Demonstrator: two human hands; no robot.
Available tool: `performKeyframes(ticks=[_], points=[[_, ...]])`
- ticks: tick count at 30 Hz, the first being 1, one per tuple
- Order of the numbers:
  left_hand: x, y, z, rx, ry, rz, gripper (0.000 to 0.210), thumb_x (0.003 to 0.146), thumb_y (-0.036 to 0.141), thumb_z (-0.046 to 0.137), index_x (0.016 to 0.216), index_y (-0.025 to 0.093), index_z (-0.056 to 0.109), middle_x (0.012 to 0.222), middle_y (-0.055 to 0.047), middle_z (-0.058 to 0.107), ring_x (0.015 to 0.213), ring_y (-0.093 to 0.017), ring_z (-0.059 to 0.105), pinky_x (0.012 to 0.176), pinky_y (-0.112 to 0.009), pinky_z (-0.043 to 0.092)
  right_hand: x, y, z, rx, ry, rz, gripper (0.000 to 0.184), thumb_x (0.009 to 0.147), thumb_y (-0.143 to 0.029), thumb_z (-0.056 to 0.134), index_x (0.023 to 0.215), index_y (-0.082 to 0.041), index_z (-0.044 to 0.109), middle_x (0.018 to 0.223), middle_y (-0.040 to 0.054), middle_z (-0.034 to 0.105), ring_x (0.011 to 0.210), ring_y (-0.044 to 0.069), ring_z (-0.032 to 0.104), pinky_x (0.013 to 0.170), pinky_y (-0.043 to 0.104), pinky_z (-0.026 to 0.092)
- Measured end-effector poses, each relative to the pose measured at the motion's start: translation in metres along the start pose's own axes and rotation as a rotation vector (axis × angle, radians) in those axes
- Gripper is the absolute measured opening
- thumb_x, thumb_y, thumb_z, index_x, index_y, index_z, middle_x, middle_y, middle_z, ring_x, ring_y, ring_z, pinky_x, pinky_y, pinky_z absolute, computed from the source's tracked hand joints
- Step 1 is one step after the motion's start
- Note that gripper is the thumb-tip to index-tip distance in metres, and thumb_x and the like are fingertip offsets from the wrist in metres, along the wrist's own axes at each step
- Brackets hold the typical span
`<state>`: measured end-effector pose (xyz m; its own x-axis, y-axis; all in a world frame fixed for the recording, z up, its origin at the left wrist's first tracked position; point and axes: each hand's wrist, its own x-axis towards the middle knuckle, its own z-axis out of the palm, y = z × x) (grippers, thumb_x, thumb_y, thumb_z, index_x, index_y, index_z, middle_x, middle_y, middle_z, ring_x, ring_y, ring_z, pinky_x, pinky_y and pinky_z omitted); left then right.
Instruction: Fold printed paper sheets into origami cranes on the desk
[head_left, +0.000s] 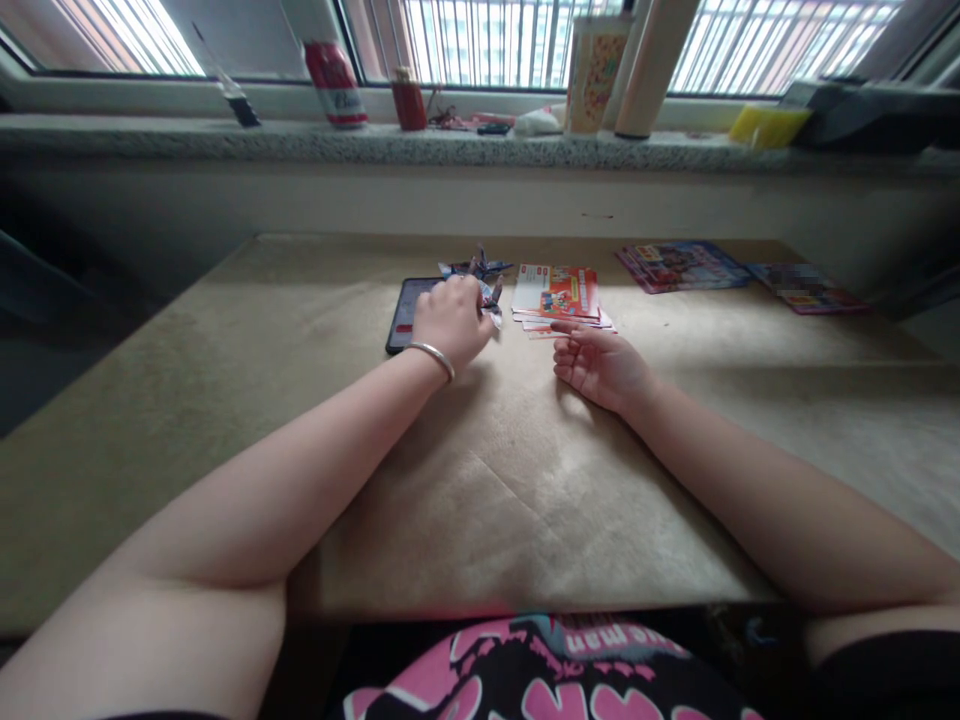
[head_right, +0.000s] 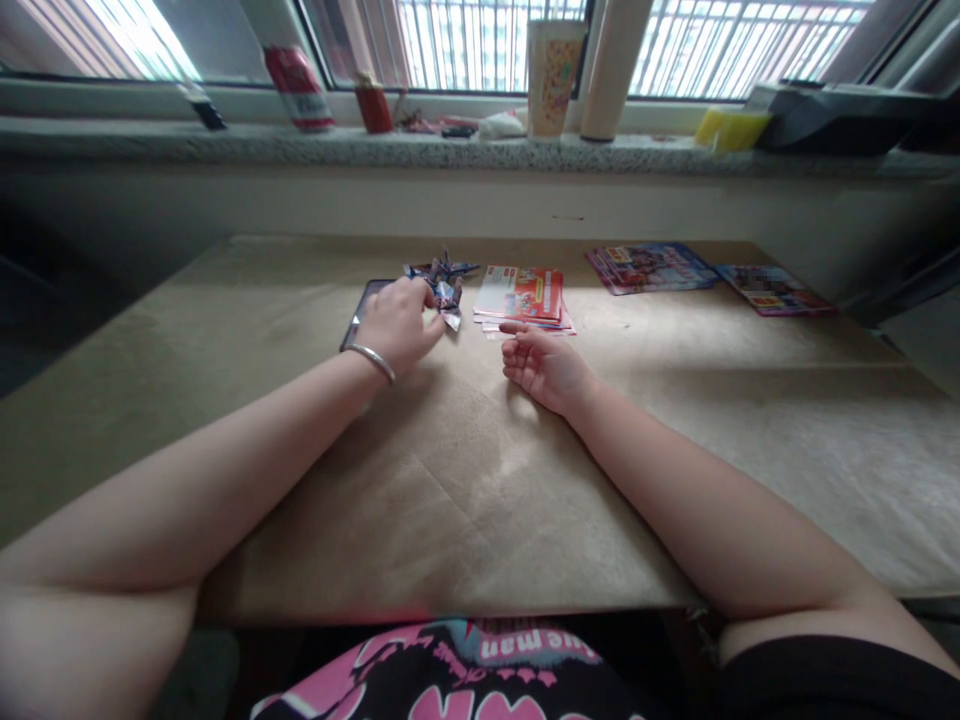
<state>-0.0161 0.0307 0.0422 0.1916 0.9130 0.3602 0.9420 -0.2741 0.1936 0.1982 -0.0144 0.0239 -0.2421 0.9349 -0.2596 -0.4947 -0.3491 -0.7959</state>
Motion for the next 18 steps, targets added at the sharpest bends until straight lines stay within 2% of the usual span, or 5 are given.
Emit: performKeyframes(ticks=[5, 9, 14, 16, 18], points=[[-0.045, 0.005, 0.000, 0.248, -0.116, 0.312, 0.027, 0.092, 0.038, 0.047, 0.102, 0.017, 0.060, 0.110, -0.013, 0.062, 0.108, -0.031, 0.053, 0.088, -0.043, 0.038, 0.005, -0.005, -0.004, -0.117, 0.030, -0.054, 0.025, 0.069, -0.015, 0.061, 0.094, -0.018, 0.061, 0.065, -0.0033, 0.061, 0.055, 0.009, 0.054, 0.056, 0.021, 0.049], [-0.057, 0.002, 0.000, 0.269, -0.147, 0.355, 0.030, 0.096, 0.038, 0.042, 0.107, 0.017, 0.061, 0.115, -0.011, 0.063, 0.110, -0.028, 0.054, 0.090, -0.041, 0.040, 0.012, -0.009, -0.012, -0.379, 0.125, -0.200, 0.019, 0.070, -0.017, 0.058, 0.088, -0.021, 0.061, 0.068, -0.0025, 0.061, 0.058, 0.010, 0.052, 0.054, 0.022, 0.043], [-0.055, 0.001, -0.001, 0.215, -0.179, 0.334, 0.030, 0.095, 0.035, 0.045, 0.110, 0.016, 0.062, 0.119, -0.011, 0.063, 0.109, -0.027, 0.057, 0.089, -0.038, 0.045, 0.017, -0.015, -0.033, -1.190, 0.194, -0.627, 0.017, 0.076, -0.022, 0.053, 0.088, -0.021, 0.065, 0.090, 0.0064, 0.069, 0.082, 0.021, 0.061, 0.079, 0.040, 0.050], [-0.056, 0.000, -0.002, 0.185, -0.176, 0.353, 0.031, 0.095, 0.034, 0.046, 0.115, 0.015, 0.061, 0.121, -0.011, 0.063, 0.111, -0.027, 0.056, 0.092, -0.038, 0.045, 0.019, -0.017, -0.041, -1.526, 0.129, -0.815, 0.024, 0.077, -0.021, 0.054, 0.097, -0.020, 0.068, 0.106, 0.0106, 0.070, 0.104, 0.028, 0.059, 0.098, 0.049, 0.045], [-0.057, -0.002, -0.002, 0.153, -0.180, 0.373, 0.032, 0.095, 0.033, 0.048, 0.118, 0.015, 0.060, 0.124, -0.010, 0.062, 0.114, -0.026, 0.056, 0.096, -0.039, 0.045, 0.021, -0.016, -0.047, -1.697, 0.110, -0.876, 0.032, 0.081, -0.022, 0.054, 0.109, -0.017, 0.068, 0.127, 0.0131, 0.065, 0.123, 0.031, 0.052, 0.110, 0.051, 0.036]])
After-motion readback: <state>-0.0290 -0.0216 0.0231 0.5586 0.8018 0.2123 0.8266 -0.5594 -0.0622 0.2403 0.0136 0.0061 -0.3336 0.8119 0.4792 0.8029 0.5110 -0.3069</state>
